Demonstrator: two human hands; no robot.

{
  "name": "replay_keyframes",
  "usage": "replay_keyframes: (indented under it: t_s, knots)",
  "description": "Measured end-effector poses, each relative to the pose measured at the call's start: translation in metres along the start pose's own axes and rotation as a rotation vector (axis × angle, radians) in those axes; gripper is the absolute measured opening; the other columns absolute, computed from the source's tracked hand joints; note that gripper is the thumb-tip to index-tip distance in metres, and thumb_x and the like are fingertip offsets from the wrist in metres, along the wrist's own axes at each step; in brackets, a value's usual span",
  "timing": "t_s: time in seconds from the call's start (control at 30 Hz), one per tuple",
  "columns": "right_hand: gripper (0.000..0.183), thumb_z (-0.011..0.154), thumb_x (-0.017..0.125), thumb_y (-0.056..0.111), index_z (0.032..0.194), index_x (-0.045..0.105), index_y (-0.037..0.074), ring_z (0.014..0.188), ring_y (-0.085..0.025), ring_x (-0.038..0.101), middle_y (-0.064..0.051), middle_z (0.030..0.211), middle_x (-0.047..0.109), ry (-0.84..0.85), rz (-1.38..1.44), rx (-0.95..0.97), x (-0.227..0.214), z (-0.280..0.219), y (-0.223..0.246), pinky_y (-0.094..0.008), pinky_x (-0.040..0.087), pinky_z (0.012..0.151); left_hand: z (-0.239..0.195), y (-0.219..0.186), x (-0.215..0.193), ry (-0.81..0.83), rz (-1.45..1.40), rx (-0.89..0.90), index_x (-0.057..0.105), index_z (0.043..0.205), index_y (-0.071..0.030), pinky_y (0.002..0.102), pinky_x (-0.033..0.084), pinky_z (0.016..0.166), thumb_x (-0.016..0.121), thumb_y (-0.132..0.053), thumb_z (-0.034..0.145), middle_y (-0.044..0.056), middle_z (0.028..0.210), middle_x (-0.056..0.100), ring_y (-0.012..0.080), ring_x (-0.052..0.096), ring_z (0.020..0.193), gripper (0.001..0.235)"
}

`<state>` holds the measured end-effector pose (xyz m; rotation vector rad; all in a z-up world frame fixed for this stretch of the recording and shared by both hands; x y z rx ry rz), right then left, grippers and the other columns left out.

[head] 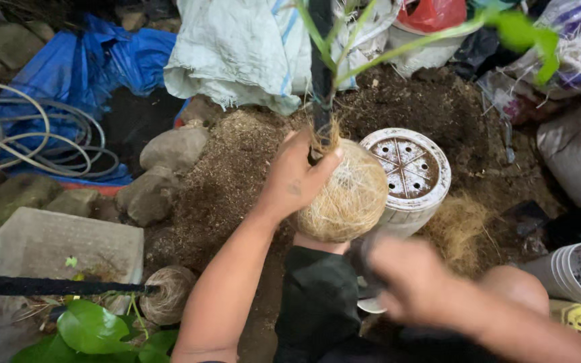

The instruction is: The person wraps a plant's root ball with natural fiber string, securing it around the base of the plant. The person repeatedly winds the string around the root ball and adjusts the plant's position to ensure even coverage.

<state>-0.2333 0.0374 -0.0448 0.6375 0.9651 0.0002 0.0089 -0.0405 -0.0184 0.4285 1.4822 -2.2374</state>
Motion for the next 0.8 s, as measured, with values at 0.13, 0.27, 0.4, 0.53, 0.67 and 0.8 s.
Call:
replay_keyframes:
  t_s: [0.13, 0.27, 0.4, 0.53, 0.67, 0.8]
  knots:
    - [0.031, 0.068, 0.068, 0.002, 0.099, 0.064, 0.003, 0.077, -0.033, 0.064, -0.014, 0.086, 0.062, -0.176, -0.125, 0.002, -0.044, 0.044, -0.050, -0.042, 0.052, 0.067, -0.018, -0.005, 0.002, 0.062, 0.059, 0.012, 0.066, 0.118, -0.002, 0.048, 0.050, 0.093, 0.072, -0.033, 0.092, 0.021, 0.109, 0.067, 0.0379, 0.065, 0.106, 0.042]
    - [0.014, 0.097, 0.061, 0.003, 0.108, 0.070, 0.002, 0.076, -0.017, 0.054, 0.000, 0.085, 0.063, -0.231, 0.450, 0.396, -0.031, 0.090, -0.140, -0.034, 0.044, 0.066, -0.028, -0.019, 0.001, 0.149, -0.033, -0.160, 0.068, 0.116, -0.003, 0.044, 0.056, 0.082, 0.070, -0.036, 0.087, 0.019, 0.108, 0.067, 0.0335, 0.069, 0.099, 0.043]
    - [0.011, 0.096, 0.062, 0.005, 0.103, 0.070, 0.002, 0.072, -0.019, 0.052, -0.002, 0.081, 0.060, -0.248, 0.893, 0.733, 0.041, 0.086, -0.199, -0.035, 0.041, 0.062, -0.028, -0.034, -0.003, 0.140, -0.092, -0.117, 0.069, 0.114, -0.003, 0.042, 0.053, 0.092, 0.072, -0.034, 0.089, 0.018, 0.108, 0.071, 0.0307, 0.070, 0.101, 0.040]
    - [0.006, 0.093, 0.066, 0.008, 0.097, 0.067, 0.003, 0.075, -0.026, 0.058, -0.008, 0.082, 0.062, -0.172, 0.763, 0.771, 0.122, 0.021, -0.167, -0.039, 0.045, 0.065, -0.021, -0.039, -0.007, 0.074, -0.132, -0.049, 0.069, 0.113, -0.003, 0.041, 0.054, 0.093, 0.071, -0.032, 0.091, 0.017, 0.108, 0.072, 0.0284, 0.070, 0.101, 0.037]
    - [0.010, 0.091, 0.071, 0.011, 0.090, 0.065, 0.004, 0.078, -0.033, 0.064, -0.014, 0.082, 0.064, 0.047, 0.317, 0.559, 0.145, -0.032, -0.066, -0.044, 0.050, 0.068, -0.011, -0.030, -0.008, 0.031, -0.090, -0.115, 0.069, 0.113, -0.005, 0.042, 0.053, 0.092, 0.069, -0.031, 0.090, 0.017, 0.107, 0.072, 0.0297, 0.070, 0.100, 0.034]
    - [0.015, 0.081, 0.072, 0.008, 0.087, 0.059, 0.005, 0.074, -0.037, 0.063, -0.016, 0.081, 0.060, 0.009, 0.273, 0.112, 0.074, -0.036, 0.000, -0.045, 0.049, 0.063, -0.007, -0.026, -0.002, -0.063, -0.015, 0.034, 0.067, 0.116, -0.001, 0.045, 0.051, 0.091, 0.070, -0.031, 0.093, 0.021, 0.107, 0.070, 0.0347, 0.067, 0.101, 0.037]
Point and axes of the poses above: each hand's wrist, its own z-axis towards the middle knuckle, its own x-axis out of the palm, y = z × x, the point moved 1 cm from there along z, towards the middle knuckle
